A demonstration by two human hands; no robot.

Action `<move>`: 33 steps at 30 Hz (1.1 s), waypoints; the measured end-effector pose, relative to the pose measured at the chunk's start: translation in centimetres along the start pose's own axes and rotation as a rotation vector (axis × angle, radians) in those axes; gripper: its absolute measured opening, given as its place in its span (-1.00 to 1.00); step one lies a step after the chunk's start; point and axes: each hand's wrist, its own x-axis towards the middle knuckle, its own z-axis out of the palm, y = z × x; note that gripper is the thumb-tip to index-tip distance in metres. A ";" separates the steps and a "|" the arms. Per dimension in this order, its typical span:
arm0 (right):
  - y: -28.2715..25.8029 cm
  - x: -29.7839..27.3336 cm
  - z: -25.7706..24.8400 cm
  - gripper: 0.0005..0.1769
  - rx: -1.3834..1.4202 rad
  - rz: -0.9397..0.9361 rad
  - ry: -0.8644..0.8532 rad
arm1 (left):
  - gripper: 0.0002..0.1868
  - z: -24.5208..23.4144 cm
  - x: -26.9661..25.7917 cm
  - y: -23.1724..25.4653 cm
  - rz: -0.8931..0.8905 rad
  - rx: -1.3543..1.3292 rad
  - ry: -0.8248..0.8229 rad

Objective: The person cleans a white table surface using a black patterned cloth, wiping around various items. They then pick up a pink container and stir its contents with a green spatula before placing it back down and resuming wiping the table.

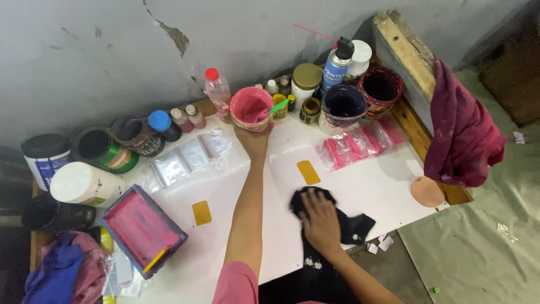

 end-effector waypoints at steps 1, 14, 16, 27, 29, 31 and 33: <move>1.0 0.1 0.3 -0.30 0.003 0.001 0.003 | 0.00 -0.1 -0.2 0.3 0.004 0.001 -0.002; 10.8 4.9 -0.3 -0.08 -0.018 0.375 0.493 | 0.13 -12.2 -9.1 4.4 -0.007 0.372 -0.184; 8.0 4.7 -2.3 -0.09 0.025 0.267 0.515 | 0.04 -14.7 -10.0 5.8 0.265 0.487 -0.172; -6.9 -0.3 -9.7 -0.62 0.410 -0.685 0.269 | 0.19 -18.3 -13.6 10.0 0.322 -0.166 -0.279; -7.2 -0.5 -10.5 -0.64 0.311 -0.679 0.294 | 0.13 -19.2 -14.5 9.4 0.287 -0.142 -0.294; -7.5 -0.2 -11.7 -0.65 0.208 -0.673 0.327 | 0.07 -19.5 -15.2 8.0 0.260 -0.123 -0.310; -7.9 0.0 -13.2 -0.78 0.218 -0.721 0.313 | 0.29 -19.8 -16.2 5.9 0.249 0.100 -0.248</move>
